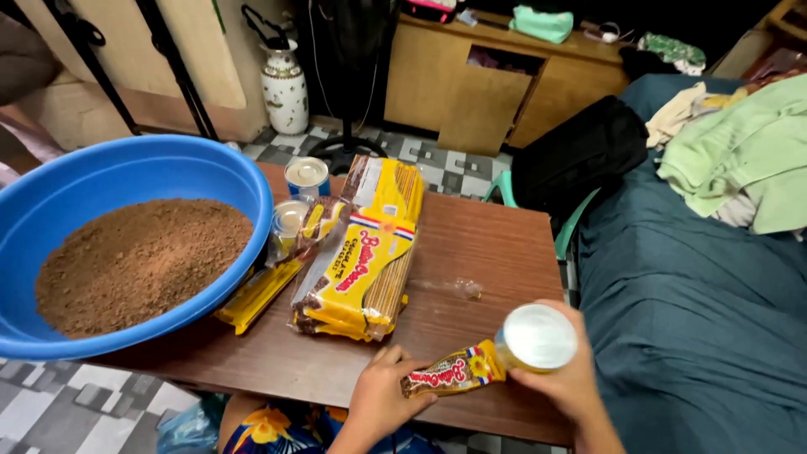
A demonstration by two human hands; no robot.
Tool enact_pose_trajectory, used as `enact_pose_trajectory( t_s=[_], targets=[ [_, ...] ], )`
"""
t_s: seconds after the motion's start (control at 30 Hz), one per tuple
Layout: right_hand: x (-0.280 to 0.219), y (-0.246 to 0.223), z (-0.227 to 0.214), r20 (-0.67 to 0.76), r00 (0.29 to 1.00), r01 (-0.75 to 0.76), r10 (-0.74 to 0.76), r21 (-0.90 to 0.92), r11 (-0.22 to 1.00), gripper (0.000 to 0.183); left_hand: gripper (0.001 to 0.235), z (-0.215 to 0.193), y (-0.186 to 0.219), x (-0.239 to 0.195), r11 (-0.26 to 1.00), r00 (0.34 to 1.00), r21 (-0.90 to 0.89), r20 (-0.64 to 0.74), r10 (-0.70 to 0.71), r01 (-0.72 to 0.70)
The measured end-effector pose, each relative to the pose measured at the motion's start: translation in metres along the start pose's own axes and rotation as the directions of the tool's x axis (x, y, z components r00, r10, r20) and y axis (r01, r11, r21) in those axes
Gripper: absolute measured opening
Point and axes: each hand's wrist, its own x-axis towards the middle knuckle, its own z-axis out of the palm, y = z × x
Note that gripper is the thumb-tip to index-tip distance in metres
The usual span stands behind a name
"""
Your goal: Opening individual biscuit packets and pouring the contents into a large bowl of crushed biscuits.
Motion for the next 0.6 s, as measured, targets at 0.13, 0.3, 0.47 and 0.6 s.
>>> enact_pose_trajectory(
  t_s=[0.13,0.3,0.47,0.6],
  targets=[
    [-0.011,0.022,0.003,0.015,1.000,-0.016,0.016,-0.033,0.999,0.095,0.048,0.005,-0.004,-0.002,0.999,0.999,0.002,-0.022,0.032,-0.032],
    [-0.001,0.025,-0.005,-0.011,0.999,0.051,-0.050,0.084,0.995,0.103,0.048,0.008,-0.011,0.000,0.997,0.993,-0.015,-0.081,0.081,-0.082],
    [-0.003,0.024,0.014,0.033,0.999,-0.024,0.026,-0.049,0.998,0.092,0.048,0.009,-0.011,-0.001,0.999,0.998,-0.005,-0.050,0.045,-0.046],
    [0.012,0.017,0.002,-0.049,0.996,0.067,-0.071,-0.079,0.995,0.098,0.046,0.010,-0.012,0.002,0.997,0.994,-0.007,-0.085,0.075,-0.076]
  ],
)
